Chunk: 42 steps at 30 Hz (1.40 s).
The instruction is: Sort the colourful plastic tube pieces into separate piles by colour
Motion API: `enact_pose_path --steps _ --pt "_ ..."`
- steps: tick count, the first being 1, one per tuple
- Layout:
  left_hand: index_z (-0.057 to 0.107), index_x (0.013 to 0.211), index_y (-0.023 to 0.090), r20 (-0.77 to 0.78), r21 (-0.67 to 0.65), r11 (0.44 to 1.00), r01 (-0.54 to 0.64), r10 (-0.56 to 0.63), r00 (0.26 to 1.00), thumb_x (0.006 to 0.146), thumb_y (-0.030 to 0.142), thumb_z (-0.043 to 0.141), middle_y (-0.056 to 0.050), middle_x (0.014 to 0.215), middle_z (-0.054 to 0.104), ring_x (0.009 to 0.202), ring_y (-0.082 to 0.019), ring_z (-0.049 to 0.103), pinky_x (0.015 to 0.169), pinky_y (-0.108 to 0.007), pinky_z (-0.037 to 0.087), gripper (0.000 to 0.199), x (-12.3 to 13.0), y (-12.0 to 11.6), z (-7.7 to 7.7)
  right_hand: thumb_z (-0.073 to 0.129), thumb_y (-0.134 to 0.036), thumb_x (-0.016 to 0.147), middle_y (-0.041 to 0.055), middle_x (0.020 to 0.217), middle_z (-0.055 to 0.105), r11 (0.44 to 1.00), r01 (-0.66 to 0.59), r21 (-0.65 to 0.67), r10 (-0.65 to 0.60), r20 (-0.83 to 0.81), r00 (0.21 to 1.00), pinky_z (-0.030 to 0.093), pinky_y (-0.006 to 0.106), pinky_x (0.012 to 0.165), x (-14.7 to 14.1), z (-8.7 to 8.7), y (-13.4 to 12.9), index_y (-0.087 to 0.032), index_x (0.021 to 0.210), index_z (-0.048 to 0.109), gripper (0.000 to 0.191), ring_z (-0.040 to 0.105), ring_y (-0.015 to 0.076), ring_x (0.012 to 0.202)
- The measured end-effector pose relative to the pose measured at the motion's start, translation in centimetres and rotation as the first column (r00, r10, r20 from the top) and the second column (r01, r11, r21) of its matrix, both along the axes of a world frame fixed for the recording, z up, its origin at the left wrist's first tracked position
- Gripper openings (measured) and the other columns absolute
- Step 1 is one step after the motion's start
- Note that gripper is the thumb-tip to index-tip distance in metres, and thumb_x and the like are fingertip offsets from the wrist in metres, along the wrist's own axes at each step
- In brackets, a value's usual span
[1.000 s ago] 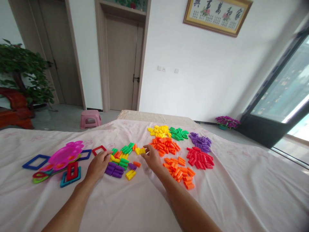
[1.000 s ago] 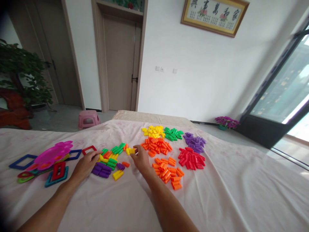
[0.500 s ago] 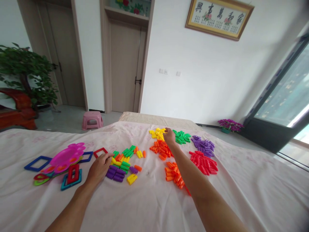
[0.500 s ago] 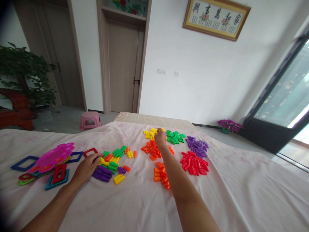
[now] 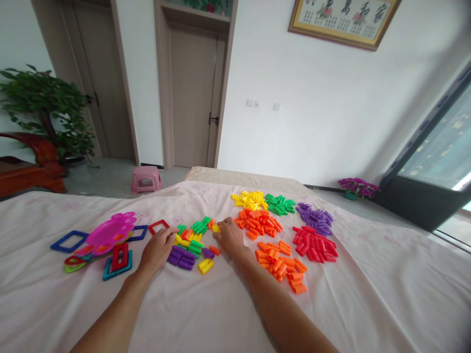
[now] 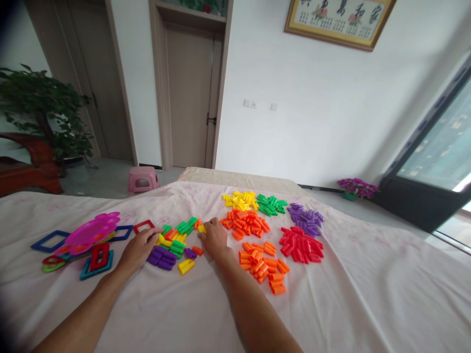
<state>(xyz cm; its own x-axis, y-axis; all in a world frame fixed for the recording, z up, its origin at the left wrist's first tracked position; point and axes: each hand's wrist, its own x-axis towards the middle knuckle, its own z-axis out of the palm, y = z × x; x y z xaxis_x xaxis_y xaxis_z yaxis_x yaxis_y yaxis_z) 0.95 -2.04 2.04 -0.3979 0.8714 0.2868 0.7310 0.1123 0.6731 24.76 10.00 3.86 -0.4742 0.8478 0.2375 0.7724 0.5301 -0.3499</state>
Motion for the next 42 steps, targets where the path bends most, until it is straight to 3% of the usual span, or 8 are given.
enact_pose_path --steps 5,11,16,20,27,33,38,42 --pt "0.072 0.110 0.021 -0.005 -0.005 1.000 -0.005 0.005 1.000 0.089 0.035 0.039 -0.006 0.115 0.072 0.104 -0.021 0.066 0.092 -0.031 0.050 0.041 -0.1 0.0 0.0 0.057 -0.036 0.091 0.0062 0.130 0.057 1.000 0.017 0.015 -0.018 0.061 0.998 0.045 0.026 0.080 0.2 0.1 -0.1 -0.025 0.120 0.066 0.032 0.060 0.0187 0.108" --pt "0.072 0.110 0.021 0.006 -0.009 1.000 -0.003 0.003 1.000 0.089 0.035 0.039 -0.007 0.115 0.072 0.103 -0.021 0.066 0.092 -0.031 0.050 0.041 0.1 -0.1 0.2 0.056 -0.023 0.088 0.0089 0.136 0.055 0.985 -0.080 0.151 0.052 0.182 0.982 0.042 0.036 0.092 1.3 1.3 -1.1 -0.022 0.112 0.069 0.027 0.051 0.0263 0.118" --pt "0.073 0.109 0.023 0.008 -0.004 1.000 -0.021 0.021 1.000 0.087 0.033 0.043 -0.005 0.112 0.074 0.102 -0.021 0.066 0.091 -0.030 0.051 0.038 0.3 -0.2 0.6 0.053 -0.020 0.091 0.0102 0.116 0.065 0.978 -0.177 0.115 0.145 0.240 0.960 0.042 0.035 0.087 1.7 2.1 -1.7 -0.025 0.119 0.065 0.031 0.056 0.0249 0.108" --pt "0.073 0.108 0.023 0.000 0.005 1.000 -0.017 0.017 1.000 0.087 0.033 0.043 -0.005 0.113 0.074 0.104 -0.021 0.066 0.091 -0.029 0.050 0.038 0.3 -0.2 0.4 0.061 -0.022 0.086 0.0071 0.114 0.067 0.995 -0.099 -0.017 0.100 0.077 0.992 0.044 0.029 0.078 1.9 1.8 -1.1 -0.025 0.123 0.063 0.037 0.063 0.0208 0.099" --pt "0.073 0.108 0.021 -0.005 0.005 1.000 -0.009 0.009 1.000 0.089 0.035 0.041 -0.006 0.113 0.073 0.103 -0.021 0.067 0.092 -0.031 0.050 0.040 0.1 -0.1 0.2 0.065 -0.021 0.077 0.0016 0.078 0.070 0.976 0.070 -0.205 -0.131 -0.305 0.943 0.045 0.024 0.063 3.0 2.5 4.0 -0.016 0.093 0.071 0.018 0.066 0.0163 0.071" --pt "0.074 0.107 0.022 0.007 0.006 1.000 -0.014 0.014 1.000 0.088 0.035 0.042 -0.006 0.112 0.074 0.103 -0.022 0.067 0.091 -0.031 0.051 0.039 0.2 -0.2 0.6 0.061 -0.021 0.080 0.0116 0.118 0.069 0.937 0.333 -0.108 -0.335 -0.548 0.766 0.051 0.028 0.085 4.2 6.2 9.5 -0.014 0.123 0.064 0.043 0.068 0.0196 0.098" --pt "0.074 0.108 0.022 0.017 0.011 1.000 -0.013 0.013 1.000 0.087 0.033 0.043 -0.006 0.113 0.074 0.105 -0.022 0.066 0.092 -0.031 0.051 0.039 0.2 -0.1 0.6 0.061 -0.017 0.083 0.0074 0.116 0.072 0.991 0.087 -0.103 -0.120 -0.367 0.923 0.050 0.029 0.090 2.0 4.0 7.5 -0.019 0.119 0.069 0.037 0.068 0.0181 0.098" --pt "0.074 0.107 0.023 0.008 0.016 1.000 -0.016 0.015 1.000 0.087 0.034 0.043 -0.005 0.113 0.074 0.107 -0.022 0.066 0.092 -0.031 0.051 0.039 0.2 -0.1 0.6 0.067 -0.024 0.083 0.0071 0.126 0.068 0.991 -0.131 -0.009 0.128 -0.134 0.983 0.044 0.034 0.101 -0.7 1.5 4.7 -0.022 0.126 0.067 0.043 0.058 0.0234 0.118"
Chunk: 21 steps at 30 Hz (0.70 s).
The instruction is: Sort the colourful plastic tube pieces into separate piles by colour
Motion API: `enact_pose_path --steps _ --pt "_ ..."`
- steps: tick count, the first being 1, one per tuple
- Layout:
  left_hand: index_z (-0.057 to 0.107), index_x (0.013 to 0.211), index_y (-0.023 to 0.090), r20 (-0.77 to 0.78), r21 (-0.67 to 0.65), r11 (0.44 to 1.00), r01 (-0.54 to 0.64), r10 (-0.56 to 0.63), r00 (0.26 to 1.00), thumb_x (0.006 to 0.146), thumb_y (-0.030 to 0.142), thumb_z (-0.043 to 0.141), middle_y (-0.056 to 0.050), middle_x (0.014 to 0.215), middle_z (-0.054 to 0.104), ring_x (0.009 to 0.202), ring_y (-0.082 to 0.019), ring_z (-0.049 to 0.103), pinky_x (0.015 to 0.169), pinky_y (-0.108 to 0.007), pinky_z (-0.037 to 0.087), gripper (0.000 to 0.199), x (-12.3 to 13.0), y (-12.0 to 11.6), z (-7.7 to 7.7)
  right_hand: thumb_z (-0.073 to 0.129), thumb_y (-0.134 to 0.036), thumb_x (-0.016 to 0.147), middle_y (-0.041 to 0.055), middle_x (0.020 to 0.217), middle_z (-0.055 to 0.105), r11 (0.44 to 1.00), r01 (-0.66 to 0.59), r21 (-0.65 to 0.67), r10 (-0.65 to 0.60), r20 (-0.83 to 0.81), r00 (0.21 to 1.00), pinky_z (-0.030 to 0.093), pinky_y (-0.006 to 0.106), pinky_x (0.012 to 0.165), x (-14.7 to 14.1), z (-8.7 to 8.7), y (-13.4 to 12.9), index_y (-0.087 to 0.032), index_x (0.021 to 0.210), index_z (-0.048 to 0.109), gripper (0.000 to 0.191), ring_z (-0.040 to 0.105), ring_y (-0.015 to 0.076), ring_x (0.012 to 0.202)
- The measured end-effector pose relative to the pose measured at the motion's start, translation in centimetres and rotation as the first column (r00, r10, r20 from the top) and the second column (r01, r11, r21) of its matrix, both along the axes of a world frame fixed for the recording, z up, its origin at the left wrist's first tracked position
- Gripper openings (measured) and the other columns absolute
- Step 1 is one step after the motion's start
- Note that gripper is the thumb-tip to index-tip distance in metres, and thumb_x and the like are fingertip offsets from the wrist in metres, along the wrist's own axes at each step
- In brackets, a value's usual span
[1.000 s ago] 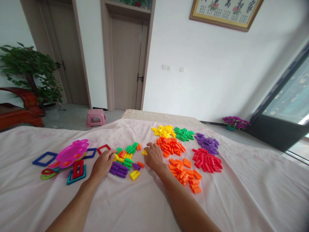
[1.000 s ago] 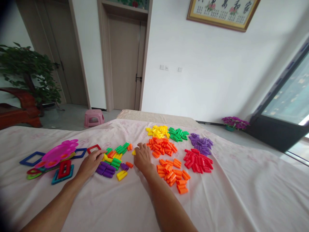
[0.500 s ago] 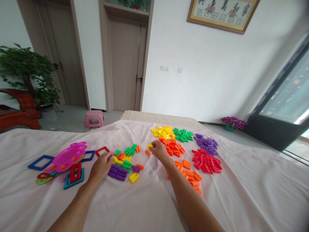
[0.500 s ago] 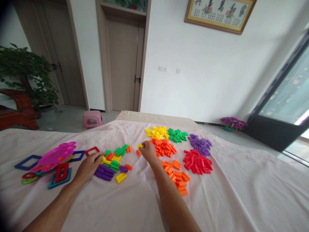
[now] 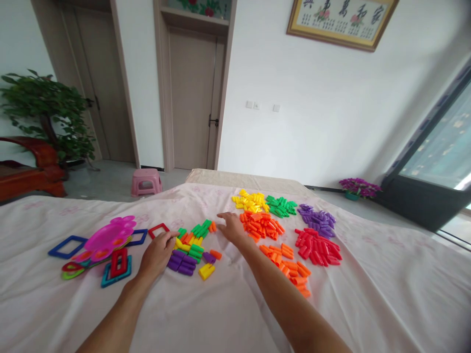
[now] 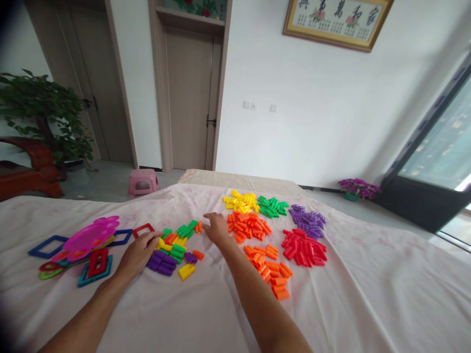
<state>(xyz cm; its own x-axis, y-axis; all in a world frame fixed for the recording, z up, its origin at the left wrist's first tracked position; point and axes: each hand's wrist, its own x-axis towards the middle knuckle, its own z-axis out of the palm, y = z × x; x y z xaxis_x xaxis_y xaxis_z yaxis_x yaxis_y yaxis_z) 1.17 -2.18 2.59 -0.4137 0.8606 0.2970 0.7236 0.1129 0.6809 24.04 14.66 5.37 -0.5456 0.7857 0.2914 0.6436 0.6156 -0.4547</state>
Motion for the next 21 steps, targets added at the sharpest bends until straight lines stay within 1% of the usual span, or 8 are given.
enact_pose_path --steps 2,4,8,11,12,14,18,21 --pt "0.074 0.107 0.022 -0.005 -0.004 1.000 -0.003 0.003 1.000 0.087 0.035 0.042 -0.005 0.114 0.074 0.106 -0.022 0.066 0.091 -0.030 0.051 0.040 0.0 0.0 0.0 0.068 -0.026 0.083 0.0076 0.132 0.065 0.996 -0.076 0.040 0.072 0.074 0.995 0.041 0.035 0.105 -1.1 -0.4 -0.8 -0.022 0.135 0.061 0.052 0.054 0.0249 0.124" --pt "0.073 0.109 0.021 -0.003 -0.017 1.000 -0.001 0.001 1.000 0.088 0.037 0.041 -0.006 0.115 0.073 0.105 -0.022 0.067 0.090 -0.030 0.051 0.041 0.0 0.0 0.0 0.068 -0.027 0.084 0.0070 0.131 0.066 0.994 -0.104 0.038 0.097 0.140 0.985 0.040 0.034 0.104 -1.9 -0.5 -1.4 -0.023 0.139 0.057 0.057 0.053 0.0252 0.125" --pt "0.072 0.112 0.020 -0.001 -0.038 0.999 0.008 -0.008 1.000 0.089 0.038 0.040 -0.007 0.115 0.073 0.104 -0.022 0.067 0.089 -0.030 0.051 0.043 -0.3 0.1 -0.4 0.067 -0.031 0.087 0.0061 0.122 0.070 0.997 -0.067 0.046 0.054 0.236 0.970 0.042 0.034 0.099 -2.2 -0.1 -2.2 -0.026 0.133 0.061 0.047 0.056 0.0246 0.119" --pt "0.071 0.114 0.021 0.002 -0.049 0.999 0.021 -0.020 1.000 0.090 0.039 0.040 -0.006 0.115 0.073 0.102 -0.022 0.068 0.087 -0.030 0.051 0.043 -0.6 0.2 -0.7 0.070 -0.032 0.085 0.0104 0.123 0.068 0.997 -0.026 0.067 0.008 0.250 0.968 0.043 0.035 0.098 -0.8 0.6 -2.8 -0.022 0.137 0.057 0.055 0.057 0.0258 0.118" --pt "0.071 0.114 0.021 0.002 -0.052 0.998 0.023 -0.023 1.000 0.090 0.040 0.040 -0.006 0.115 0.073 0.101 -0.022 0.068 0.086 -0.030 0.051 0.043 -0.7 0.2 -0.8 0.070 -0.031 0.085 0.0114 0.124 0.068 0.997 -0.020 0.072 0.002 0.231 0.973 0.043 0.035 0.098 0.0 0.9 -3.0 -0.020 0.139 0.056 0.057 0.057 0.0259 0.118" --pt "0.071 0.115 0.022 -0.006 -0.058 0.998 0.021 -0.021 1.000 0.090 0.040 0.040 -0.006 0.114 0.073 0.098 -0.021 0.068 0.084 -0.029 0.051 0.043 -0.8 0.2 -0.8 0.070 -0.031 0.086 0.0111 0.123 0.068 0.998 -0.024 0.053 0.015 0.160 0.987 0.043 0.035 0.099 2.4 1.9 -3.3 -0.020 0.136 0.059 0.052 0.059 0.0250 0.115" --pt "0.072 0.113 0.022 -0.030 -0.056 0.998 0.018 -0.020 0.999 0.089 0.041 0.041 -0.005 0.112 0.073 0.096 -0.020 0.068 0.082 -0.027 0.051 0.043 -0.8 0.2 -0.8 0.067 -0.028 0.087 0.0055 0.116 0.072 0.995 -0.083 -0.048 0.084 0.005 0.996 0.046 0.031 0.095 9.0 3.8 -3.6 -0.023 0.121 0.069 0.035 0.064 0.0212 0.108" --pt "0.072 0.113 0.022 -0.037 -0.051 0.999 0.009 -0.011 0.999 0.089 0.040 0.041 -0.004 0.111 0.073 0.091 -0.019 0.069 0.079 -0.026 0.051 0.043 -0.9 0.2 -0.9 0.069 -0.027 0.084 0.0061 0.116 0.072 0.999 0.025 -0.041 -0.025 0.001 1.000 0.048 0.032 0.093 14.4 4.5 -3.7 -0.023 0.117 0.072 0.033 0.066 0.0229 0.106"
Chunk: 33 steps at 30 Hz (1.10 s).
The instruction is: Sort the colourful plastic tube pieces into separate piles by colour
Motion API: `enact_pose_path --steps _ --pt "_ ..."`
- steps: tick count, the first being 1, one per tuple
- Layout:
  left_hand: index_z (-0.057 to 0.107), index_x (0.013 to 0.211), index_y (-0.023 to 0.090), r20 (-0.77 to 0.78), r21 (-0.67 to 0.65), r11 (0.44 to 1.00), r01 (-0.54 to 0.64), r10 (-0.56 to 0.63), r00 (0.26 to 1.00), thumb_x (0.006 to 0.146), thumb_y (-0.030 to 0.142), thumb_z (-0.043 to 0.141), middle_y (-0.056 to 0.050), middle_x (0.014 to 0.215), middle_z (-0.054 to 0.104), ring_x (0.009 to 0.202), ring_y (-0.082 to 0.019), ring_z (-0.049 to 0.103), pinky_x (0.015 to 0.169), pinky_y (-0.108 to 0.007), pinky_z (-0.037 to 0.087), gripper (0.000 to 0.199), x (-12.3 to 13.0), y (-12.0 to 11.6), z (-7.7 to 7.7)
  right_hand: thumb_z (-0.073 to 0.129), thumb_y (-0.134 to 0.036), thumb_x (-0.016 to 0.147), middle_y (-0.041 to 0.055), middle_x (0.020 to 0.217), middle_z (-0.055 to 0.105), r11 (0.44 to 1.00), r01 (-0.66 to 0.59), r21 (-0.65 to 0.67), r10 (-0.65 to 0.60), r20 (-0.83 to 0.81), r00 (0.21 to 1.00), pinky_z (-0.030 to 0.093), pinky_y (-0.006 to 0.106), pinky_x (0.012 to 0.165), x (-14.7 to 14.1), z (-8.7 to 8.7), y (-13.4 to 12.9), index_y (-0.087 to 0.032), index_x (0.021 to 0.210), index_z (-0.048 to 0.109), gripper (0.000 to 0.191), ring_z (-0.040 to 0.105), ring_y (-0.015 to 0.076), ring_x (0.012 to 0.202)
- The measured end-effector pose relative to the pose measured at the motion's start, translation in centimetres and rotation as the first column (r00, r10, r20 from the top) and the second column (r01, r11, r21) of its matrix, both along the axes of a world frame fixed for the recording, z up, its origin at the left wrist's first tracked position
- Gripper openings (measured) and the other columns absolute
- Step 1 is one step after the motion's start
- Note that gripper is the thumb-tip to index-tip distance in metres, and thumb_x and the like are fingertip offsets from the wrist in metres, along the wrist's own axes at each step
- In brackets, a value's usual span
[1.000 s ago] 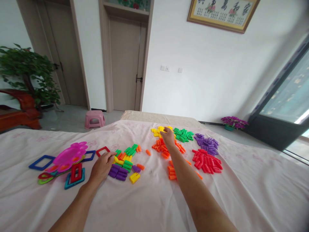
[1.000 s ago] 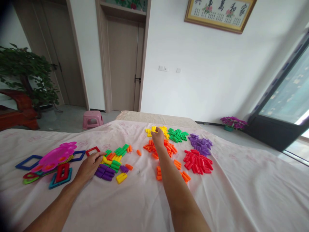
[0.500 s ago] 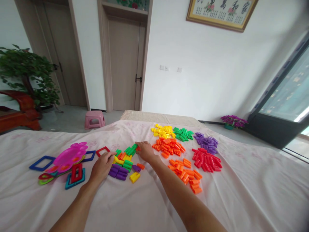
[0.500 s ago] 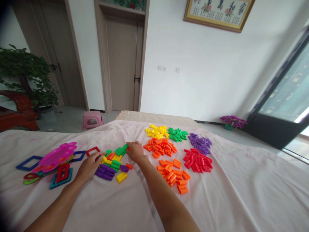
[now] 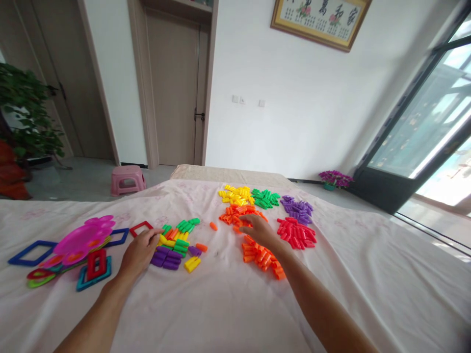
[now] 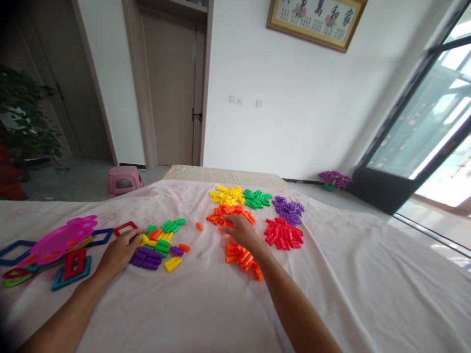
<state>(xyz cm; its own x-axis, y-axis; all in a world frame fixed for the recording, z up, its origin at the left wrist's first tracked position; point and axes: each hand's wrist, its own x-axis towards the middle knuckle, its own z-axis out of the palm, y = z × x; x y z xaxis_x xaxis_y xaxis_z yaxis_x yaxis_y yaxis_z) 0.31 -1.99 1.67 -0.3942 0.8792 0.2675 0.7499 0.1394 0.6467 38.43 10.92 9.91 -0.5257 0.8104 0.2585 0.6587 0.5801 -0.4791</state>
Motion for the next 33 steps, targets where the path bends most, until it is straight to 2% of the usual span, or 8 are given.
enact_pose_path --steps 4,8,11,14,18,23,27,33 --pt "0.072 0.113 0.022 -0.012 -0.005 1.000 0.001 -0.001 1.000 0.089 0.040 0.040 -0.004 0.111 0.073 0.092 -0.020 0.068 0.079 -0.027 0.051 0.044 -0.1 0.1 -0.2 0.069 -0.026 0.082 0.0088 0.116 0.073 0.987 0.159 -0.013 -0.158 0.055 0.986 0.049 0.033 0.092 5.6 -0.4 -0.4 -0.023 0.115 0.074 0.033 0.067 0.0248 0.106" --pt "0.071 0.114 0.022 -0.013 -0.007 1.000 0.004 -0.004 1.000 0.089 0.040 0.040 -0.005 0.114 0.073 0.099 -0.021 0.068 0.083 -0.028 0.051 0.044 -0.2 0.1 -0.2 0.070 -0.030 0.081 0.0099 0.114 0.073 0.975 0.222 -0.010 -0.221 0.052 0.974 0.050 0.035 0.093 7.4 -1.5 -0.8 -0.024 0.110 0.076 0.030 0.067 0.0257 0.107" --pt "0.071 0.114 0.020 -0.007 -0.004 1.000 0.010 -0.010 1.000 0.090 0.039 0.040 -0.006 0.115 0.072 0.101 -0.022 0.067 0.086 -0.030 0.050 0.044 0.0 0.0 0.0 0.065 -0.027 0.084 0.0077 0.110 0.075 0.978 0.210 -0.010 -0.210 -0.029 0.977 0.050 0.033 0.090 5.6 -1.7 -1.3 -0.025 0.108 0.076 0.027 0.069 0.0233 0.102" --pt "0.071 0.114 0.020 -0.003 -0.004 1.000 0.015 -0.015 1.000 0.090 0.039 0.040 -0.007 0.114 0.072 0.101 -0.022 0.067 0.087 -0.030 0.050 0.044 0.2 -0.1 0.3 0.060 -0.022 0.085 0.0041 0.104 0.076 0.991 0.132 -0.038 -0.134 -0.048 0.990 0.050 0.029 0.084 1.4 -1.5 -1.7 -0.024 0.105 0.076 0.025 0.069 0.0205 0.096" --pt "0.069 0.117 0.019 0.022 -0.035 0.999 0.014 -0.013 1.000 0.091 0.040 0.039 -0.007 0.115 0.072 0.096 -0.021 0.068 0.084 -0.030 0.051 0.045 0.3 -0.2 0.4 0.058 -0.023 0.089 0.0047 0.106 0.074 0.997 0.078 -0.016 -0.077 0.034 0.996 0.047 0.026 0.082 -5.1 -1.5 -1.9 -0.022 0.109 0.074 0.025 0.067 0.0189 0.098" --pt "0.069 0.119 0.020 0.064 -0.018 1.000 0.019 -0.017 0.998 0.090 0.041 0.040 -0.006 0.119 0.071 0.098 -0.021 0.069 0.080 -0.028 0.052 0.045 -0.2 0.0 -0.3 0.052 -0.029 0.096 0.0094 0.114 0.069 0.987 0.152 0.047 -0.158 0.187 0.970 0.045 0.027 0.079 -10.7 -3.2 -1.6 -0.020 0.115 0.069 0.027 0.065 0.0208 0.102" --pt "0.070 0.117 0.022 0.072 -0.016 1.000 0.006 -0.005 0.997 0.089 0.040 0.041 -0.005 0.118 0.072 0.093 -0.020 0.070 0.075 -0.026 0.053 0.044 -0.2 0.1 -0.5 0.046 -0.022 0.098 0.0099 0.114 0.066 0.985 0.166 0.054 -0.174 0.257 0.951 0.044 0.027 0.077 -12.0 -4.8 -1.4 -0.022 0.115 0.068 0.028 0.063 0.0201 0.102" --pt "0.071 0.114 0.022 0.058 -0.012 1.000 -0.005 0.006 0.998 0.089 0.040 0.041 -0.004 0.114 0.073 0.093 -0.019 0.070 0.077 -0.026 0.052 0.042 0.1 0.0 0.0 0.047 -0.019 0.097 0.0088 0.111 0.064 0.965 0.243 0.099 -0.252 0.087 0.964 0.044 0.025 0.083 -10.3 -4.7 -0.2 -0.020 0.115 0.068 0.028 0.062 0.0181 0.100"
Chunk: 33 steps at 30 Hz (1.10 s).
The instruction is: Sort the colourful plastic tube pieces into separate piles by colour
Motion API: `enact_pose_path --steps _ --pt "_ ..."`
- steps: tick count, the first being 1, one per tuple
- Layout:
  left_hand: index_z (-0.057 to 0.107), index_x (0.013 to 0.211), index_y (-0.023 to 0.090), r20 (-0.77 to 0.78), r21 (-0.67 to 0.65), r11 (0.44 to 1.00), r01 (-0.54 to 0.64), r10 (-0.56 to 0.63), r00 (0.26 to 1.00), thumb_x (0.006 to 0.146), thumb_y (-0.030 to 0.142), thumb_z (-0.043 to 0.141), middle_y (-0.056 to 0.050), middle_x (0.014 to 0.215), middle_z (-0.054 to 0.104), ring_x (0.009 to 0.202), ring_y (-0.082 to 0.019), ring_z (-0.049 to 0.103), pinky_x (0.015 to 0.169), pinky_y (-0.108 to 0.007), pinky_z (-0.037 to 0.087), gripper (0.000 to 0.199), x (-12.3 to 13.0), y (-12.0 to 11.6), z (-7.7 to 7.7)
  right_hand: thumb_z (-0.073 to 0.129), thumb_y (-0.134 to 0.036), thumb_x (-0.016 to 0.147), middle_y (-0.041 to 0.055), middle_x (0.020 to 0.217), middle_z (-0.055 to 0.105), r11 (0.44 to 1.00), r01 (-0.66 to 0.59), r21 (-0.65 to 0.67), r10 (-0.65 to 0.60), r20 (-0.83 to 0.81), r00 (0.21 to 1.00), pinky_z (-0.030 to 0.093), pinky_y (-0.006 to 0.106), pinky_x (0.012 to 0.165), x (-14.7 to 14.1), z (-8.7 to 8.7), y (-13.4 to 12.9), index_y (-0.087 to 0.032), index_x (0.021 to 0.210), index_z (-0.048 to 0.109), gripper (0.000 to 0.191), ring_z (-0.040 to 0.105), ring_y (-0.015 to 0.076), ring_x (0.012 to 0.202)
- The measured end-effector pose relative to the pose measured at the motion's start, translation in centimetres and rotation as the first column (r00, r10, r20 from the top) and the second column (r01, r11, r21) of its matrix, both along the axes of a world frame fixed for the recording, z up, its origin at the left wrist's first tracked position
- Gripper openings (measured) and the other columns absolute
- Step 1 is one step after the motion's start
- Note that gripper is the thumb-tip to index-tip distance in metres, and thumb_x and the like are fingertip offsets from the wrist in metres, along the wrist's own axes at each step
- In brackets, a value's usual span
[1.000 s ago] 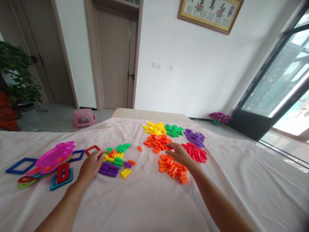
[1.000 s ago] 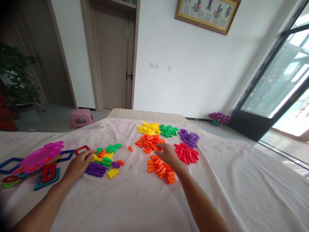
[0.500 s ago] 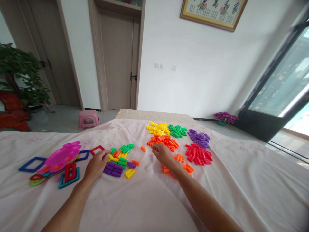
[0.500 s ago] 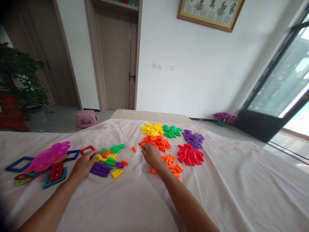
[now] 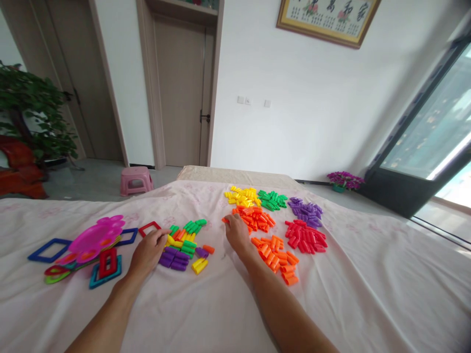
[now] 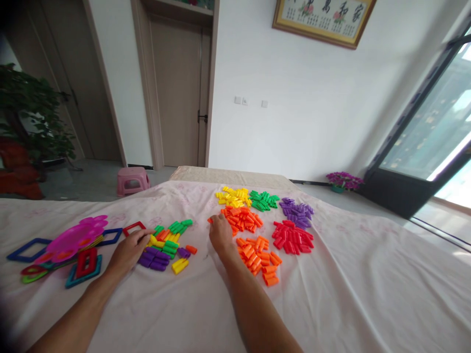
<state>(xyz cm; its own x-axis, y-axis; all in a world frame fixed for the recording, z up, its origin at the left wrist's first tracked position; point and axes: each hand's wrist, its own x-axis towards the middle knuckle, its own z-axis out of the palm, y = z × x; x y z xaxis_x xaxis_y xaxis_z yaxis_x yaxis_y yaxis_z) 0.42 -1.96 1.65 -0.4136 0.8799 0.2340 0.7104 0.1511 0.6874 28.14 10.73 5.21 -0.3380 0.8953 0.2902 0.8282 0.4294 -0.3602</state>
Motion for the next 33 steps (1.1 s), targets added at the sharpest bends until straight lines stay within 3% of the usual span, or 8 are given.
enact_pose_path --steps 6,10,13,17,21,26,30,33 --pt "0.071 0.110 0.021 -0.001 0.030 0.999 -0.014 0.014 1.000 0.089 0.037 0.041 -0.005 0.115 0.073 0.104 -0.020 0.067 0.087 -0.027 0.050 0.041 0.1 0.2 0.0 0.049 -0.017 0.094 0.0119 0.121 0.061 0.981 0.162 0.110 -0.147 -0.135 0.980 0.047 0.027 0.083 1.6 0.9 1.1 -0.018 0.124 0.065 0.033 0.062 0.0199 0.103" --pt "0.071 0.112 0.021 -0.017 0.030 0.999 -0.014 0.015 1.000 0.090 0.036 0.041 -0.005 0.117 0.072 0.108 -0.021 0.066 0.092 -0.029 0.048 0.040 0.1 0.1 0.1 0.056 -0.017 0.090 0.0077 0.106 0.070 0.993 -0.119 -0.002 0.116 -0.192 0.974 0.048 0.025 0.084 0.4 1.3 -0.1 -0.019 0.110 0.073 0.026 0.066 0.0172 0.095" --pt "0.070 0.114 0.021 -0.004 0.026 1.000 -0.008 0.008 1.000 0.090 0.037 0.041 -0.005 0.118 0.072 0.107 -0.021 0.066 0.092 -0.030 0.049 0.041 0.2 0.0 0.2 0.064 -0.023 0.085 0.0040 0.094 0.074 0.914 -0.362 -0.182 0.329 -0.189 0.925 0.049 0.024 0.076 -0.6 2.0 -1.6 -0.020 0.105 0.075 0.023 0.067 0.0155 0.083" --pt "0.067 0.119 0.020 0.035 0.013 1.000 0.011 -0.011 0.999 0.091 0.040 0.041 -0.007 0.121 0.070 0.110 -0.023 0.065 0.094 -0.033 0.049 0.044 0.2 0.0 0.0 0.071 -0.028 0.077 0.0017 0.094 0.075 0.802 -0.479 -0.357 0.482 -0.088 0.872 0.046 0.022 0.067 -0.8 2.5 -3.1 -0.023 0.109 0.075 0.033 0.066 0.0151 0.079" --pt "0.055 0.137 0.021 0.039 0.036 0.984 0.177 -0.178 0.983 0.091 0.052 0.046 -0.008 0.142 0.058 0.132 -0.024 0.052 0.112 -0.037 0.039 0.057 0.3 -0.2 0.0 0.067 -0.027 0.081 0.0022 0.095 0.075 0.782 -0.524 -0.338 0.563 0.021 0.826 0.042 0.021 0.066 -0.9 1.9 -3.8 -0.023 0.107 0.076 0.028 0.065 0.0150 0.080" --pt "0.029 0.157 0.020 -0.014 -0.127 0.928 0.349 -0.353 0.935 0.068 0.057 0.075 -0.014 0.164 0.026 0.149 -0.032 0.026 0.120 -0.045 0.026 0.106 0.6 -1.1 0.9 0.059 -0.020 0.085 0.0064 0.100 0.073 0.894 -0.382 -0.236 0.404 0.054 0.913 0.042 0.021 0.072 -0.7 1.7 -3.1 -0.020 0.104 0.075 0.025 0.065 0.0160 0.087" --pt "0.026 0.158 0.023 -0.129 -0.240 0.922 0.303 -0.340 0.932 0.046 0.047 0.088 -0.017 0.164 0.020 0.150 -0.039 0.021 0.120 -0.049 0.023 0.130 1.6 -1.5 1.3 0.053 -0.008 0.083 0.0117 0.108 0.069 0.993 -0.094 -0.077 0.096 0.011 0.995 0.043 0.024 0.081 1.0 2.4 -1.1 -0.014 0.111 0.071 0.034 0.064 0.0190 0.098" --pt "0.028 0.157 0.023 -0.218 -0.234 0.937 0.259 -0.310 0.925 0.044 0.051 0.088 -0.019 0.164 0.019 0.150 -0.041 0.020 0.119 -0.053 0.022 0.132 2.9 -1.0 0.7 0.049 -0.010 0.087 0.0155 0.119 0.063 0.995 0.097 0.035 -0.095 -0.052 0.994 0.045 0.028 0.084 2.7 2.8 0.3 -0.013 0.125 0.065 0.041 0.062 0.0221 0.103"
